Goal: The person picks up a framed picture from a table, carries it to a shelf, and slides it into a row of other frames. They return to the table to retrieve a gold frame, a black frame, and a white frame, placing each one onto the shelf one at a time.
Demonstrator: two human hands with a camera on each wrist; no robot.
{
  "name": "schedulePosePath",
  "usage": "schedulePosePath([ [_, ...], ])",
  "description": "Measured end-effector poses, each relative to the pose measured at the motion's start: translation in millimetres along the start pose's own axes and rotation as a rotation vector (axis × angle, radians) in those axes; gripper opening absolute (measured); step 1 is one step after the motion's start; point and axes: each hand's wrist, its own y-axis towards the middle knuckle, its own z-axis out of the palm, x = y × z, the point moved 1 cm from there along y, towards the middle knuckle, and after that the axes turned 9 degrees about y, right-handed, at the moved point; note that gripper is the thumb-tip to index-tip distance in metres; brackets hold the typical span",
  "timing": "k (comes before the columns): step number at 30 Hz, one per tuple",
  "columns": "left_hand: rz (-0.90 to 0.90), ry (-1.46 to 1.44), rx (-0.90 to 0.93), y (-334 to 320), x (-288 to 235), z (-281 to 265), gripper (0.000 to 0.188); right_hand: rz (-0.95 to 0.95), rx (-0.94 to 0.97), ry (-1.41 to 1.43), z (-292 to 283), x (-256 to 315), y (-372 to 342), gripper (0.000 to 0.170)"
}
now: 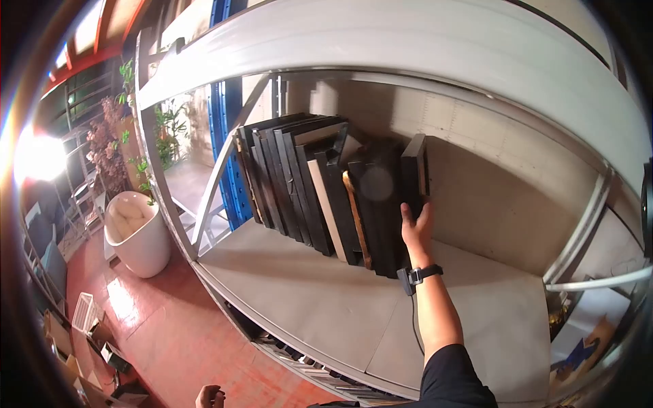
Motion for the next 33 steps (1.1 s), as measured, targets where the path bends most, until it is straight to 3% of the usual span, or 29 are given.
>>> schedulePosePath([
  [6, -0.035, -0.099, -0.037, -10.7, 16.6, 10.8, 0.026, -0.002, 0.087, 0.029, 20.2, 8.2, -3.4, 0.058],
  [9, -0.05, -0.06, -0.015, -6.9, 27.3, 18.0, 0.026, -0.002, 0.118, -0.122, 26.5, 14.0, -3.2, 0.057],
  [11, -0.033, -0.055, -0.026, -1.6, 35.4, 23.7, 0.025, 0.084, 0.155, -0.019, 26.3, 20.0, 0.9, 0.055],
  [15, 0.012, 0.004, -0.008, 1.8, 29.5, 25.5, 0.023, 0.056, 0.185, 0.048, 21.7, 4.8, -1.1, 0.058],
  [17, 0.022, 0.006, 0.007, -0.8, 24.3, 23.2, 0.023, 0.01, 0.311, 0.071, 10.6, -12.7, -9.9, 0.063],
  [18, 0.037, 0.009, 0.005, -2.8, 23.6, 21.6, 0.023, 0.136, 0.414, 0.104, 0.8, -21.2, -15.8, 0.076],
  [19, 0.048, 0.011, 0.003, -5.9, 25.6, 19.6, 0.023, 0.148, 0.416, 0.098, -7.1, -34.6, -25.2, 0.076],
  [22, 0.0, -0.041, 0.024, -16.9, 49.8, 17.7, 0.025, 0.277, 0.525, 0.091, -27.3, -55.7, -50.8, 0.101],
  [23, 0.002, -0.056, 0.029, -19.1, 59.6, 16.5, 0.025, 0.279, 0.529, 0.086, -30.0, -56.8, -58.3, 0.101],
  [25, 0.013, -0.017, 0.036, -21.4, 72.0, 10.4, 0.026, 0.652, 0.551, 0.125, -32.3, -54.6, -70.5, 0.091],
  [28, 0.026, 0.033, 0.047, -24.0, 75.9, 1.6, 0.026, 0.765, 0.534, 0.156, -30.6, -47.2, -71.0, 0.089],
  [33, 0.059, 0.016, 0.127, -17.7, 77.6, 4.9, 0.026, 0.734, 0.531, 0.095, -25.7, -34.7, -70.4, 0.084],
])
